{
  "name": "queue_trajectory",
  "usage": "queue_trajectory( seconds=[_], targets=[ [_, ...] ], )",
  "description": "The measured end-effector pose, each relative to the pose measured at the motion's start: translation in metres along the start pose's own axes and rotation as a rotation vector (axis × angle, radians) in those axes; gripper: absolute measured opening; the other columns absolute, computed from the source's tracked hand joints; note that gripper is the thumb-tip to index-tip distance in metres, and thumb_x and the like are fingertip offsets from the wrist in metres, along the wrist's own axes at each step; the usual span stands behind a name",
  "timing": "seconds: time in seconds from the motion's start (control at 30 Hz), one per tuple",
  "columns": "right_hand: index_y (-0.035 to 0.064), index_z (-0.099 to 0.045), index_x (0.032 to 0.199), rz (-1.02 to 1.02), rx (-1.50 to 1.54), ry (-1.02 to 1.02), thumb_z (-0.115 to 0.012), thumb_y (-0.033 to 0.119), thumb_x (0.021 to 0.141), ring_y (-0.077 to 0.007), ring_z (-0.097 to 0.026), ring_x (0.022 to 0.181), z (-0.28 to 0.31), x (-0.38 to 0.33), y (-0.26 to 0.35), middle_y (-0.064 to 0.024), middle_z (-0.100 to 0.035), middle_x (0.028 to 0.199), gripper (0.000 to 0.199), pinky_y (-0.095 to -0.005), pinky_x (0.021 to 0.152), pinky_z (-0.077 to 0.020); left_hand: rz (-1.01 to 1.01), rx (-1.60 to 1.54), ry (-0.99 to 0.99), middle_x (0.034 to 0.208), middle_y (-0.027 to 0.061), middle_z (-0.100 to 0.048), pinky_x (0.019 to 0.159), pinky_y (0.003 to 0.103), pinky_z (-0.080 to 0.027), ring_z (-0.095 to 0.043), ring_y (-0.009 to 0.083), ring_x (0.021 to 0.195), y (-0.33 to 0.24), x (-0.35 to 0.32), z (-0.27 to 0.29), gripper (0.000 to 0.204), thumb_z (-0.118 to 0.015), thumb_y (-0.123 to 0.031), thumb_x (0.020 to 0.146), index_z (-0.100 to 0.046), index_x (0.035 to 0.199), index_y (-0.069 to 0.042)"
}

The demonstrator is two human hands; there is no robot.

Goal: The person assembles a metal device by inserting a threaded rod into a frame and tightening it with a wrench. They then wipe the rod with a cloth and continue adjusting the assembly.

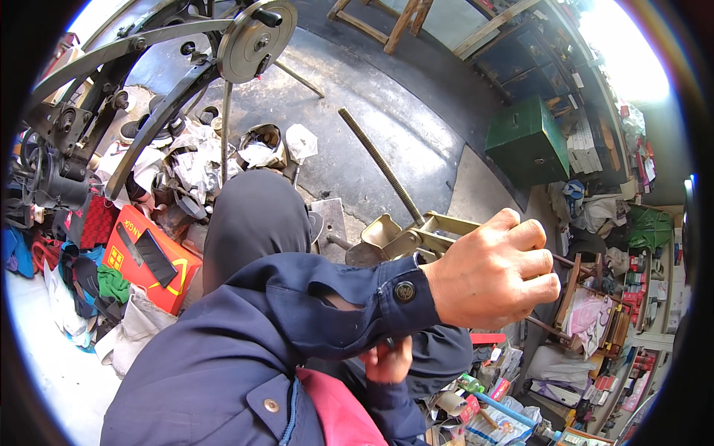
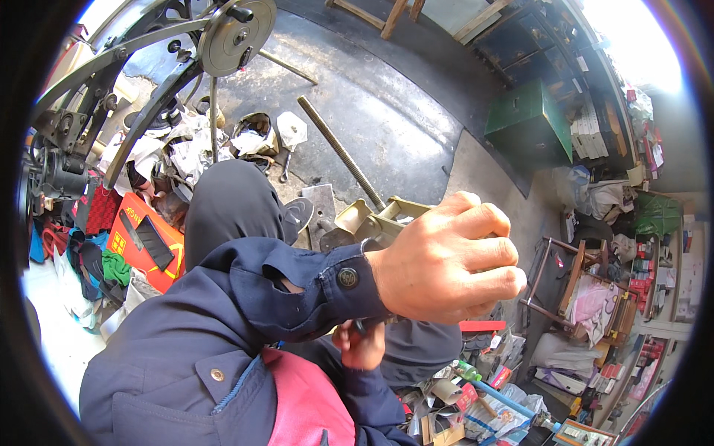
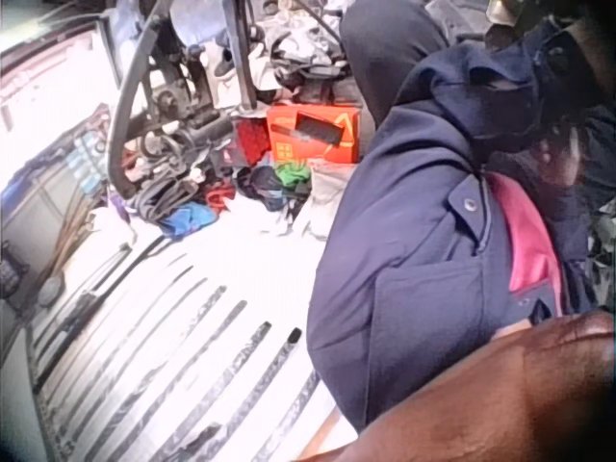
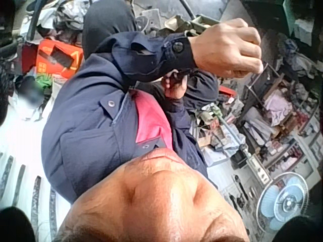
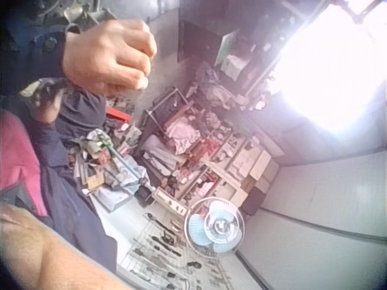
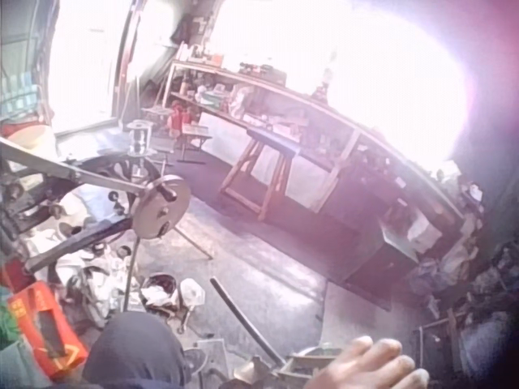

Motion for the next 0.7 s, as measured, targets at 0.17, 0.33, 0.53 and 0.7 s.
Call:
queue_trajectory(
  seconds=[0.17, 0.33, 0.53, 0.7],
  targets=[
    [-0.0021, -0.058, 0.091, 0.315, -0.201, 0.370, -0.069, 0.054, 0.096, -0.0154, -0.047, 0.052, -0.030, -0.060, 0.057, -0.0091, -0.052, 0.068, 0.058, -0.0295, 0.048, -0.0384, 0.033, 0.037, -0.003, 0.088, -0.0022, -0.060, 0.081, 0.040, -0.050, -0.062, 0.0221, 0.092, 0.007, 0.003, 0.003, 0.026, -0.075, -0.011, 0.067, -0.063, 0.089, -0.017],
    [0.0042, -0.051, 0.082, 1.170, -0.526, 0.293, -0.055, 0.029, 0.106, -0.0138, -0.038, 0.039, -0.057, -0.079, 0.164, -0.0087, -0.055, 0.064, 0.034, -0.0271, 0.046, -0.0356, 0.042, -0.008, 0.031, 0.089, -0.0024, -0.061, 0.080, 0.041, -0.050, -0.063, 0.0231, 0.094, 0.007, 0.006, 0.004, 0.025, -0.075, -0.009, 0.068, -0.063, 0.088, -0.016],
    [0.0077, -0.054, 0.079, 1.197, -0.756, -0.219, -0.056, 0.034, 0.107, -0.0039, -0.039, 0.065, -0.046, -0.001, 0.286, 0.0055, -0.044, 0.071, 0.038, -0.0250, 0.056, -0.0288, -0.008, -0.076, 0.021, 0.085, -0.0011, -0.064, 0.076, 0.039, -0.049, -0.064, 0.0243, 0.088, 0.003, 0.007, 0.000, 0.022, -0.075, -0.008, 0.067, -0.065, 0.086, -0.015],
    [0.0021, -0.069, 0.098, 1.130, -0.639, -0.163, -0.060, 0.033, 0.105, -0.0066, -0.055, 0.072, -0.039, 0.095, 0.289, -0.0003, -0.062, 0.086, 0.033, -0.0228, 0.062, -0.0428, -0.115, -0.051, 0.020, 0.084, 0.0004, -0.067, 0.077, 0.039, -0.050, -0.065, 0.0259, 0.085, 0.007, 0.009, -0.004, 0.030, -0.075, -0.003, 0.062, -0.068, 0.088, -0.015]
  ],
)
Point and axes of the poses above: each hand's wrist, its own x-axis towards the middle knuckle, its own z-axis out of the back of the hand, y = z × x, the point moved 8 cm from there along x, towards the middle knuckle
